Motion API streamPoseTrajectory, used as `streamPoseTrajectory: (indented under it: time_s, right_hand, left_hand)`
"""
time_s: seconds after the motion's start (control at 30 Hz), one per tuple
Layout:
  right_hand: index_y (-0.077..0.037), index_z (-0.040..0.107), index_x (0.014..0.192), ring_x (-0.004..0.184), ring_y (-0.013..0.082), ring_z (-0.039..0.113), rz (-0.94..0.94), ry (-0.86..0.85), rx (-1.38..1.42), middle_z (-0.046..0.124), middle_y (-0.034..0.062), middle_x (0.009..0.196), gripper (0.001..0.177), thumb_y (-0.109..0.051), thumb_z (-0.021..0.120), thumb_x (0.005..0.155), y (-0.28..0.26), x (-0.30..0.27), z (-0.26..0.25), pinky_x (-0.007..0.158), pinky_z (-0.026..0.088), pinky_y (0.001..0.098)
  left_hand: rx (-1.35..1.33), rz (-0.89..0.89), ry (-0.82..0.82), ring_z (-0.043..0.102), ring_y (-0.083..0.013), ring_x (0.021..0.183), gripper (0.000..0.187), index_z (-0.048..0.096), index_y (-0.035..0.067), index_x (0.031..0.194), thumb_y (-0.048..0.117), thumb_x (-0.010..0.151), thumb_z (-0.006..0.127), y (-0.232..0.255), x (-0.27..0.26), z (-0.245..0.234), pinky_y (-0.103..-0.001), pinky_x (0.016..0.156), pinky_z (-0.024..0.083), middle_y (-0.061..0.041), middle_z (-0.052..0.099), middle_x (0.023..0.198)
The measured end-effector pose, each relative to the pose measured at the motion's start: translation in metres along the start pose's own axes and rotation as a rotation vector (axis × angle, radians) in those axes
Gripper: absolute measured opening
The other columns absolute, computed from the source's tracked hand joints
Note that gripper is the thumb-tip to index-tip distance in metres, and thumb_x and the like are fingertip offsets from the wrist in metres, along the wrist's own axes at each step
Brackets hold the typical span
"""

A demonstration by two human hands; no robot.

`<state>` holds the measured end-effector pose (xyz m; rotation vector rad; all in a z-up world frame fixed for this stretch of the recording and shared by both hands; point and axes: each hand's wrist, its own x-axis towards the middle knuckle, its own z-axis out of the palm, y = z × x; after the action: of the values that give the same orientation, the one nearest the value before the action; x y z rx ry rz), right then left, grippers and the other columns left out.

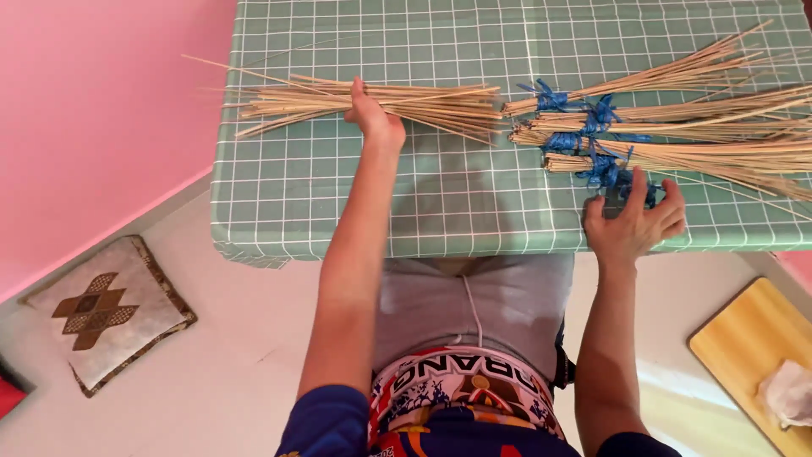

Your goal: Tying small bundles of thin wooden sticks together using blue plastic string on a table.

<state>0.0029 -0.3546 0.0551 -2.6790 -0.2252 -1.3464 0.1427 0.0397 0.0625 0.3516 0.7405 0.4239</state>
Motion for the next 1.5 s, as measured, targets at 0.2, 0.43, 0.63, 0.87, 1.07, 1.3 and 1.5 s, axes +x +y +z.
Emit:
streamPoseTrajectory:
  time_s: [0.2,0.43,0.63,0.87,1.07,1.3,1.5]
  right_hand:
    - [-0.003,0.069,0.136,0.114,0.0469,0.047,0.002,-0.021,0.010,0.048,0.0273,0.134,0.065,-0.016,0.073,0.072,-0.004,0.003,-0.005,0.097,0.034,0.0554]
    - [-0.010,0.074,0.132,0.118,0.0433,0.050,-0.015,0.069,-0.101,0.053,0.0196,0.128,0.068,-0.032,0.070,0.067,0.029,-0.019,0.030,0.093,0.033,0.0537]
    - [-0.010,0.074,0.133,0.119,0.0429,0.049,-0.016,0.065,-0.079,0.051,0.0186,0.129,0.070,-0.029,0.072,0.066,0.030,-0.019,0.032,0.096,0.032,0.0535]
    - [-0.013,0.076,0.133,0.128,0.0485,0.044,-0.040,0.039,-0.033,0.050,0.0210,0.134,0.069,-0.028,0.071,0.066,0.029,-0.017,0.030,0.100,0.029,0.0580]
    - [-0.020,0.080,0.128,0.145,0.0547,0.027,-0.036,-0.072,-0.006,0.049,0.0225,0.148,0.057,-0.027,0.069,0.072,0.032,-0.022,0.032,0.110,0.017,0.0658]
    - [-0.014,0.077,0.126,0.145,0.0526,0.031,-0.001,-0.066,0.092,0.052,0.0190,0.144,0.058,-0.031,0.070,0.071,0.034,-0.019,0.031,0.112,0.018,0.0638]
    - [-0.008,0.078,0.120,0.113,0.0329,0.059,-0.152,0.002,0.140,0.061,0.0100,0.115,0.023,-0.015,0.066,0.102,0.044,0.035,0.033,0.093,0.043,0.0449]
  left_hand:
    - [0.180,-0.060,-0.124,0.060,-0.0281,0.113,0.041,0.057,0.012,0.119,0.040,0.090,0.054,0.005,0.010,-0.020,-0.050,0.095,0.048,-0.014,0.062,0.130]
    - [0.428,-0.110,-0.169,0.045,-0.0363,0.106,0.074,0.042,0.015,0.129,0.048,0.073,0.079,0.005,-0.002,-0.040,-0.055,0.092,0.041,-0.010,0.031,0.123]
    - [0.219,-0.149,-0.192,0.071,-0.0470,0.093,0.041,0.056,0.008,0.115,0.018,0.083,0.078,-0.005,0.039,-0.068,-0.058,0.086,0.065,-0.014,0.050,0.100]
    - [0.257,-0.017,-0.218,0.077,-0.0312,0.082,0.018,0.067,0.005,0.113,0.010,0.096,0.064,-0.002,0.027,-0.074,-0.049,0.092,0.067,-0.009,0.059,0.089]
    - [0.331,-0.043,-0.221,0.077,-0.0190,0.074,0.020,0.068,0.008,0.104,0.022,0.093,0.076,0.001,0.032,-0.080,-0.033,0.081,0.068,-0.005,0.063,0.080]
    - [0.241,0.020,-0.305,0.072,-0.0372,0.117,0.042,0.046,0.005,0.132,0.015,0.100,0.071,0.000,-0.003,-0.084,-0.051,0.108,0.054,-0.019,0.070,0.113]
    - [0.296,-0.019,-0.319,0.078,-0.0240,0.091,0.043,0.055,0.014,0.139,0.019,0.098,0.068,-0.005,-0.007,-0.096,-0.036,0.089,0.066,-0.010,0.072,0.093]
